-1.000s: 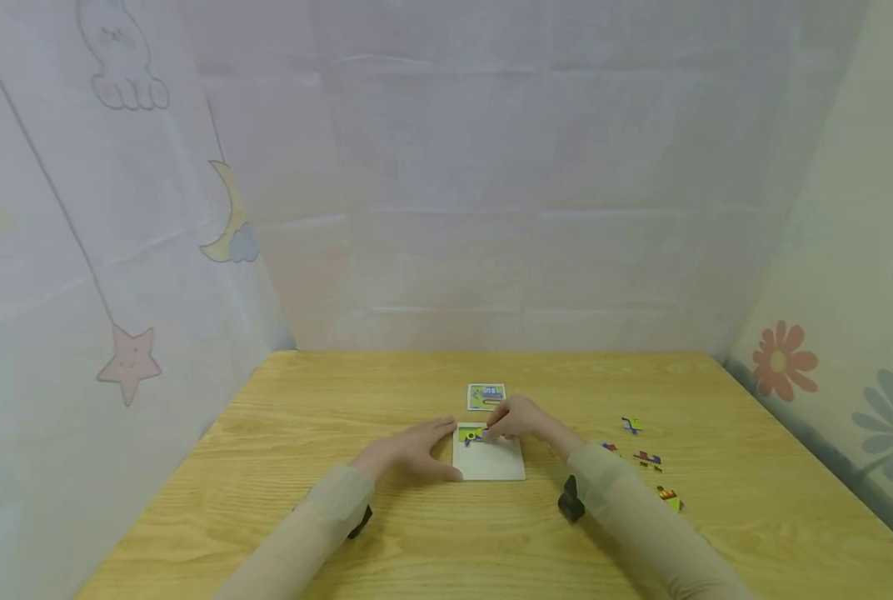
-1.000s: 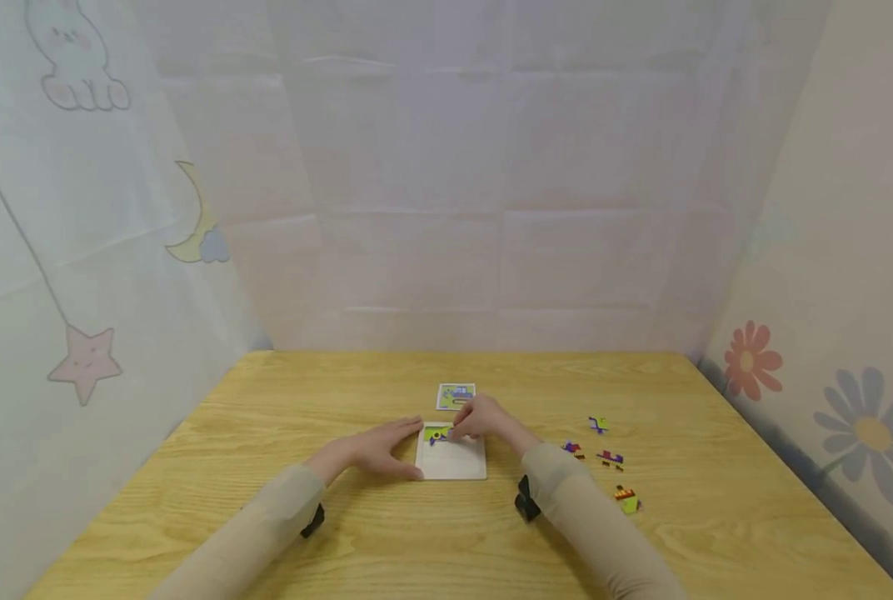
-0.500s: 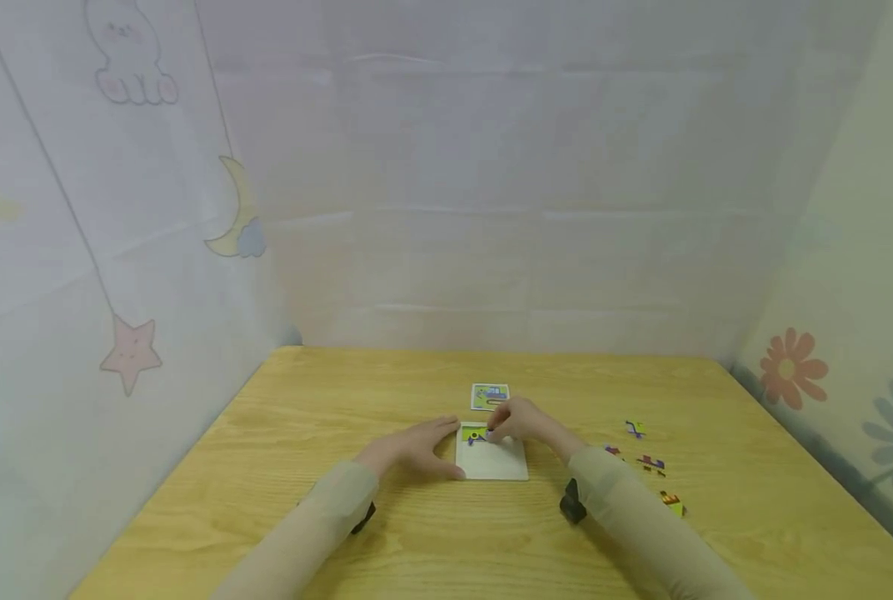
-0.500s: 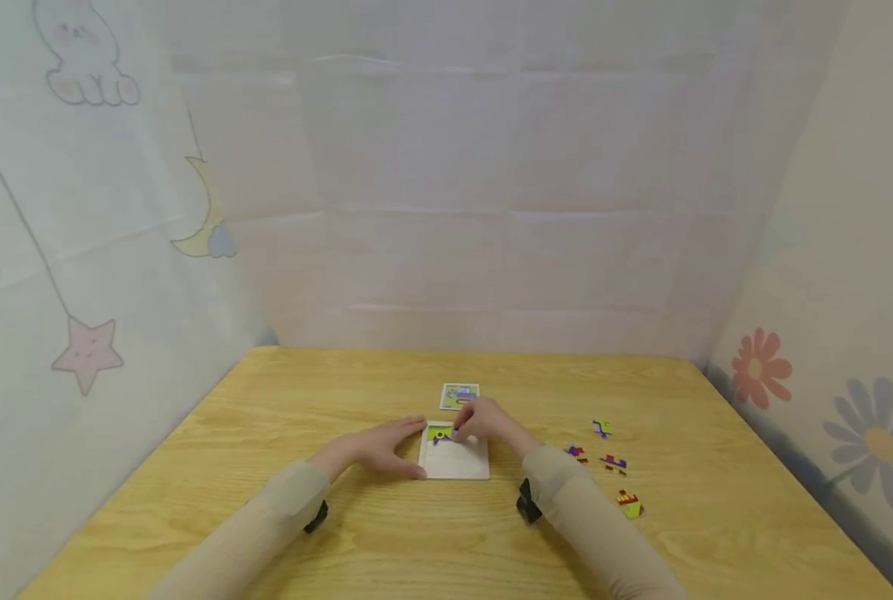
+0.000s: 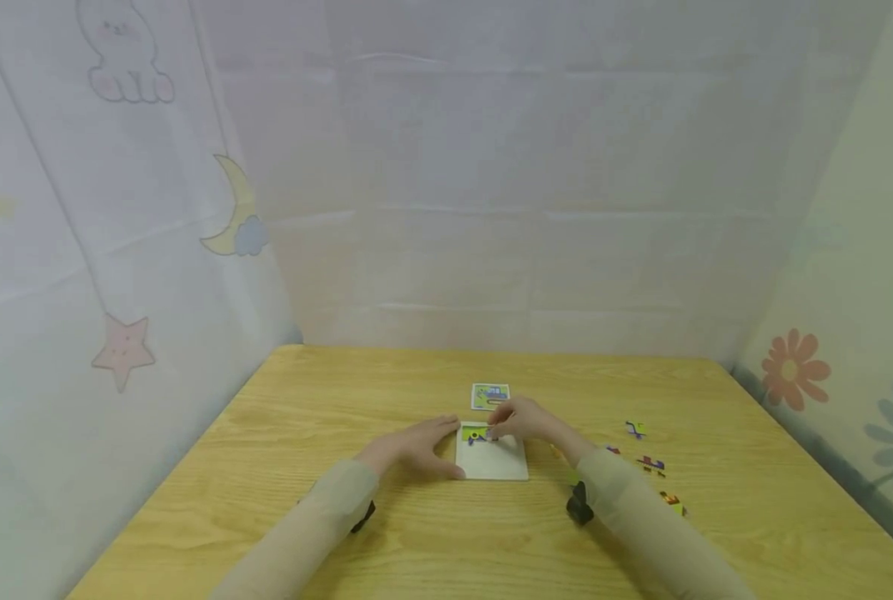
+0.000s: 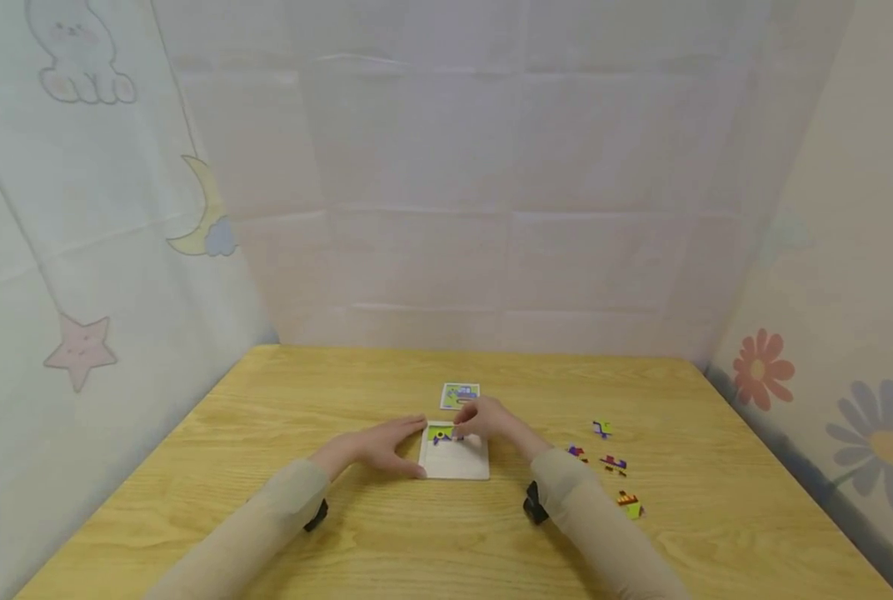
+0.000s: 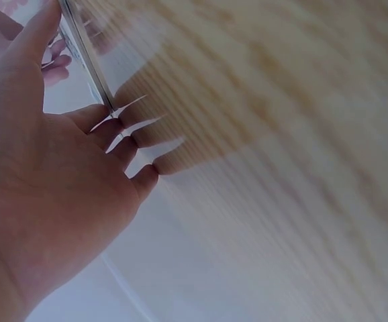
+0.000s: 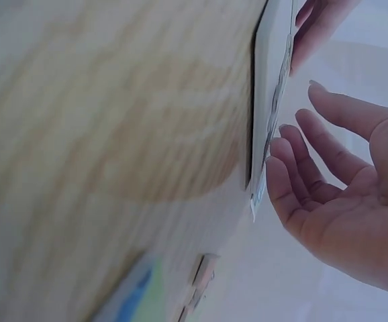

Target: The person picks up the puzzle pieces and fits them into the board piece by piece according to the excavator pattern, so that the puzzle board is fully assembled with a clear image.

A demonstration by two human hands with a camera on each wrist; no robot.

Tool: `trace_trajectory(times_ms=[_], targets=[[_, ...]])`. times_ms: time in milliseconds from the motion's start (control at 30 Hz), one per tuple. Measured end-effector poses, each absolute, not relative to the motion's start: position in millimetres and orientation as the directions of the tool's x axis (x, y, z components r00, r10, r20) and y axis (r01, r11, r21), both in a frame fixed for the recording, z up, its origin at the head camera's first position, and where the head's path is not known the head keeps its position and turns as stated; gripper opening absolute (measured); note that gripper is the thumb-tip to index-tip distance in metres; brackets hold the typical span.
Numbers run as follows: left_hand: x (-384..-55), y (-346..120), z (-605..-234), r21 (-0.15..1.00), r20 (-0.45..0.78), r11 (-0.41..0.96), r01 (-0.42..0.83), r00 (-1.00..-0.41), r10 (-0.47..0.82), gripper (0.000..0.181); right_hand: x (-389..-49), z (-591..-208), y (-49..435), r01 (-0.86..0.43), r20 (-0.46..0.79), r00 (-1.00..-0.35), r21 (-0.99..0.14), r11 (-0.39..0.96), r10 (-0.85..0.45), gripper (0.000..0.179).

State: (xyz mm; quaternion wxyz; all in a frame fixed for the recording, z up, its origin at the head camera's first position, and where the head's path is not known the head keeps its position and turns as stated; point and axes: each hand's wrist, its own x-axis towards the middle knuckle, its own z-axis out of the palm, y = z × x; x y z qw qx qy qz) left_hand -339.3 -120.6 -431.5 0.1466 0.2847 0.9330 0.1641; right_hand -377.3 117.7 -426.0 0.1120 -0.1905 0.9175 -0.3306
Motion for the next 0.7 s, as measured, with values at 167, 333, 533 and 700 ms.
trace_trajectory(times_ms=[167,333,533,700], targets=[[-344,-119,-435,0.404,-0.170,0.771,0.492,-0.788,0.592,0.091,-376,-423,128,-0.329,-0.017,-0.894,-0.655,0.680,-0.448,0.023],[-344,-121,-437,0.416,-0.160,0.756,0.506,-0.777,0.608,0.089,-373,-417,139,-0.356,0.022,-0.890,-0.660,0.662,-0.456,0.026],[-343,-123,-437,0.416,-0.155,0.751,0.514,-0.773,0.615,0.087,-373,-413,160,-0.351,0.056,-0.899,-0.685,0.638,-0.435,0.028],[-345,-125,-438,0.408,-0.151,0.751,0.519,-0.773,0.616,0.088,-372,-408,180,-0.366,0.105,-0.903,-0.696,0.618,-0.416,0.027]])
